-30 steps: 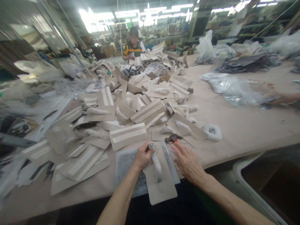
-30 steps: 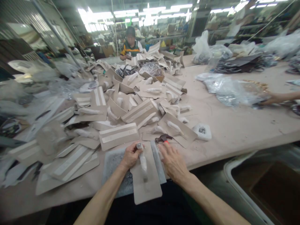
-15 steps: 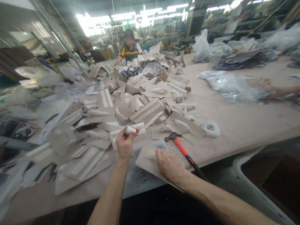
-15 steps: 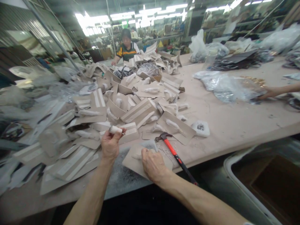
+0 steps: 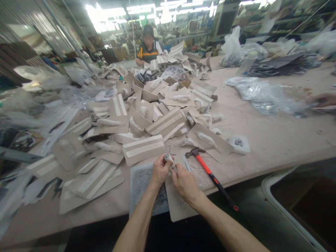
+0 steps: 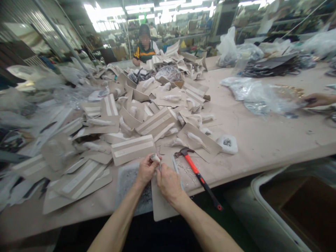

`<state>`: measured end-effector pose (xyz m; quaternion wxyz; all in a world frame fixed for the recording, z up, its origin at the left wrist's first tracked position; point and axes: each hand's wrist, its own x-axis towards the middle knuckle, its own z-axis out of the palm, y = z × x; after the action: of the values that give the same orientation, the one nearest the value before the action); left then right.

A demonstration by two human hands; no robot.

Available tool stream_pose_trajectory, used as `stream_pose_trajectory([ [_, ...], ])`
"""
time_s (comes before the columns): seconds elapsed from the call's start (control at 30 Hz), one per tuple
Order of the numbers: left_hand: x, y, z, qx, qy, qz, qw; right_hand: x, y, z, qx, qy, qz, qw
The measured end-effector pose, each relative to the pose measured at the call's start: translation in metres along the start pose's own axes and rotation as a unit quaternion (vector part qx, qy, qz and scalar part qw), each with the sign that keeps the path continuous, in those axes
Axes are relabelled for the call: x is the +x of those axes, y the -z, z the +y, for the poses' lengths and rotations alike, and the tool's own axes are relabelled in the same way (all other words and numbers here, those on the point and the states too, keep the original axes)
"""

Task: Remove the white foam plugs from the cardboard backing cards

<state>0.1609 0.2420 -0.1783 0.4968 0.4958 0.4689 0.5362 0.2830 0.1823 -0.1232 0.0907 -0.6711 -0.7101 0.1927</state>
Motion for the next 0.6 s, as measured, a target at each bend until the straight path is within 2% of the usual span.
stream_pose_trajectory([
  [0.23, 0.01, -0.003, -0.001, 0.017, 0.009, -0.024, 1.0, -0.002, -0.002, 0.008, 0.029, -0.026, -0.055, 0.998],
  [0.3, 0.012, -0.004, -0.003, 0.017, 0.013, -0.025, 0.999, -0.003, 0.001, 0.013, 0.066, -0.005, -0.062, 0.996],
  [0.37, 0.013, -0.004, -0.006, 0.01, 0.008, -0.014, 1.0, -0.003, 0.006, 0.025, 0.099, 0.029, -0.034, 0.994],
  [0.43, 0.012, -0.003, -0.009, 0.008, -0.001, -0.009, 1.0, -0.001, 0.013, 0.043, 0.1, 0.043, 0.04, 0.993],
  [0.53, 0.011, -0.001, -0.011, 0.025, -0.004, -0.012, 1.0, 0.003, 0.025, 0.083, 0.021, 0.006, 0.143, 0.99],
  [0.6, 0.01, 0.0, -0.01, 0.036, -0.007, -0.009, 0.999, 0.002, 0.032, 0.109, -0.065, -0.043, 0.131, 0.988],
])
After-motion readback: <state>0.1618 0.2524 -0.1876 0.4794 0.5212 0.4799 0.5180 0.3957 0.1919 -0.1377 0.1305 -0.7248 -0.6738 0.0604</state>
